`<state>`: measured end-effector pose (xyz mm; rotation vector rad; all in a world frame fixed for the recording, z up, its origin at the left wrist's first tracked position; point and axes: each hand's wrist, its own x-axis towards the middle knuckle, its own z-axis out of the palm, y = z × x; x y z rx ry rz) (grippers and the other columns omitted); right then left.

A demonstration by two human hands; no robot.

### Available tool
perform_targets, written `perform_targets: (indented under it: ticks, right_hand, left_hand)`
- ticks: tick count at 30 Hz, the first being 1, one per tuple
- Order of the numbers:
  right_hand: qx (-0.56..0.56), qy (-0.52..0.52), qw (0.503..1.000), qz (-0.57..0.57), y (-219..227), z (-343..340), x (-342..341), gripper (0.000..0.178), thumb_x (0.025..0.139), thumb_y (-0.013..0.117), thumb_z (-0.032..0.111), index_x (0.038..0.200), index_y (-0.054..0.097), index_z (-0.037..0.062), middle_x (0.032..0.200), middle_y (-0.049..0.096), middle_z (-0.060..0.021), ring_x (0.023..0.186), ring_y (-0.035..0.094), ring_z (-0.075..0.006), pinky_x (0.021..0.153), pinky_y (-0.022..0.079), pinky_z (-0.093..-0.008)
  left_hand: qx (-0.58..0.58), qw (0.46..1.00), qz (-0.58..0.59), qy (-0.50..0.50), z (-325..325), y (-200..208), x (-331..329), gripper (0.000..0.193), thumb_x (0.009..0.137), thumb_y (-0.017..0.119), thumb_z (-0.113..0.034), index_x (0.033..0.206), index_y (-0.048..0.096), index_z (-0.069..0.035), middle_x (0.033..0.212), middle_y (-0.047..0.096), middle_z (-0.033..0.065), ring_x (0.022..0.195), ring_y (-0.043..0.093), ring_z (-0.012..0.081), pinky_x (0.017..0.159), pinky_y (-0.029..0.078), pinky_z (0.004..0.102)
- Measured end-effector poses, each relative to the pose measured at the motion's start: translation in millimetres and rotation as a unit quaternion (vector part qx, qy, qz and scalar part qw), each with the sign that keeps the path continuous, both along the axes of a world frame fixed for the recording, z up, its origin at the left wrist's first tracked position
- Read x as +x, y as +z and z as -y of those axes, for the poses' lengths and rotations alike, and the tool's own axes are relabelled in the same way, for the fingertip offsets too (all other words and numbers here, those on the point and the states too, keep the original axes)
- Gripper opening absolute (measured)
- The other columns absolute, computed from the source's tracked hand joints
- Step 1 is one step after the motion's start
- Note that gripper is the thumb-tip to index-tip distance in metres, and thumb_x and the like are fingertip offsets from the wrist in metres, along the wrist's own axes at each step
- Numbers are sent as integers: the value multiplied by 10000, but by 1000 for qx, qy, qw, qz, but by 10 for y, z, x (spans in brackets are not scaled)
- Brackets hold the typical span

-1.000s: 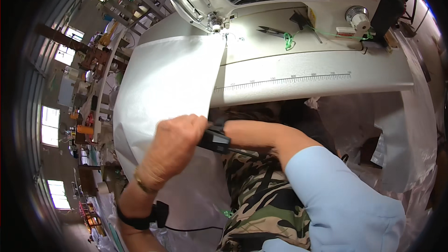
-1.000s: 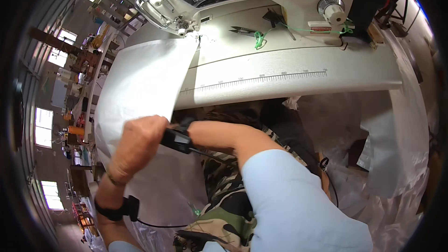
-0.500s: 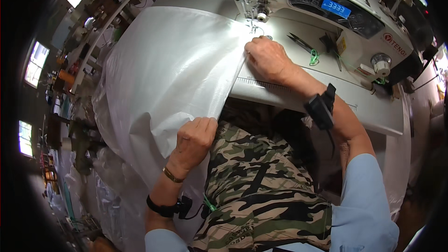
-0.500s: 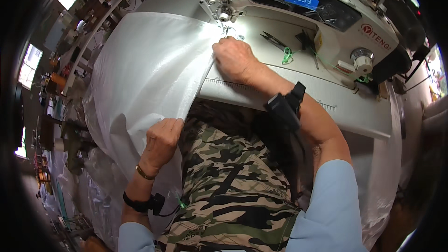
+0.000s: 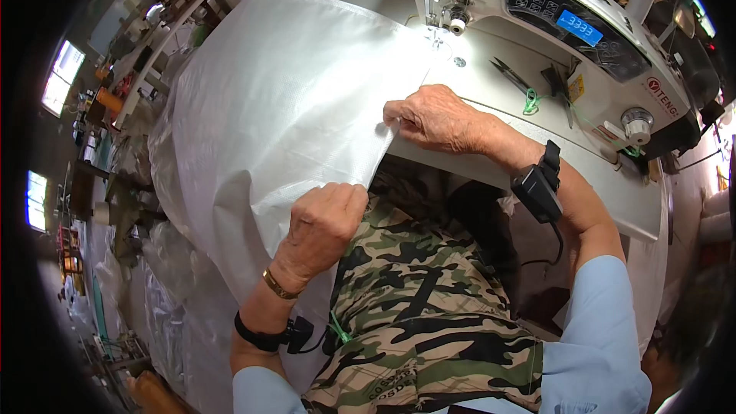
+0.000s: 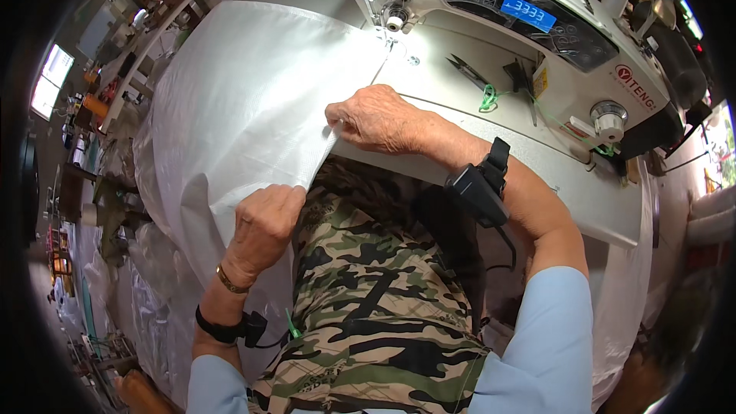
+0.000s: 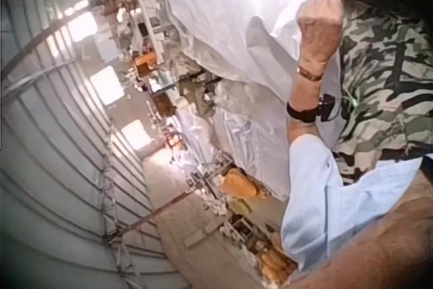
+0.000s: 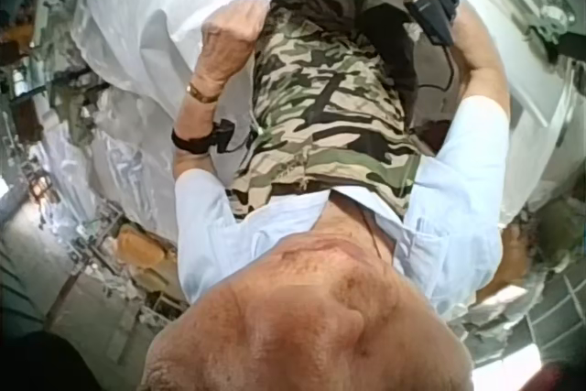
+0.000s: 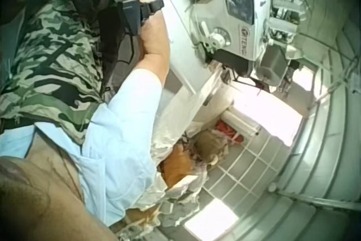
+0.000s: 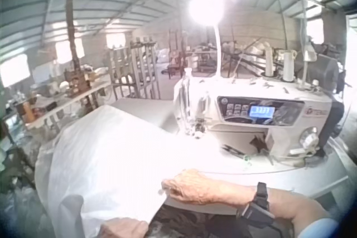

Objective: Sewing and folding white plastic sheets using an industrial sewing machine.

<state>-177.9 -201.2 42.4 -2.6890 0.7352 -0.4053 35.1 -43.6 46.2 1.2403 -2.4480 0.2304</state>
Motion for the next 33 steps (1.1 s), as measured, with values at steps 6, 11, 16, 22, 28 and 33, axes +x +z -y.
perform_targets:
  ticks: [6,11,16,22,28,33]
  right_hand:
    - [-78,-180,979,62,-49,177,-125,244,849,594,81,1077,518,40,648,606,-129,631,637,-318,626,495,-440]
    - [-125,-217,968,16,-192,370,-279,205,843,607,84,1034,572,16,687,633,-140,679,650,-317,689,506,-438]
    - [-181,-183,966,28,-180,320,-235,107,820,601,110,874,621,20,650,631,-141,649,649,-320,661,507,-448]
    - [-99,7,995,31,-156,-57,-79,235,790,642,61,1017,638,121,662,624,-44,661,628,-218,792,452,-365]
    - [-153,47,987,-32,-155,68,-74,277,773,645,66,1041,612,127,637,621,-41,665,633,-236,795,449,-362]
    - [-137,-53,984,-103,-90,422,-274,230,827,620,74,1051,585,117,635,627,-84,633,664,-278,742,498,-443]
  left_hand:
    - [-10,1000,-1,0,7,4,17,86,763,599,2,803,528,-23,656,451,87,584,518,242,527,421,350]
    - [-7,1000,2,-3,7,-9,13,81,765,594,-5,796,522,-25,655,452,87,580,517,233,522,419,346]
    - [-3,1000,-5,-4,10,-21,24,88,753,597,-9,792,520,-26,652,452,86,581,523,231,522,425,344]
    - [0,1000,-10,-2,24,-17,4,98,751,599,-14,776,505,-29,650,456,88,579,526,240,523,430,347]
    - [3,1000,-2,1,16,4,6,101,752,594,-15,765,496,-35,649,458,89,580,529,243,524,433,350]
    - [3,1000,-20,-10,17,-15,-13,106,749,589,-12,756,486,-38,640,456,89,575,528,239,525,432,348]
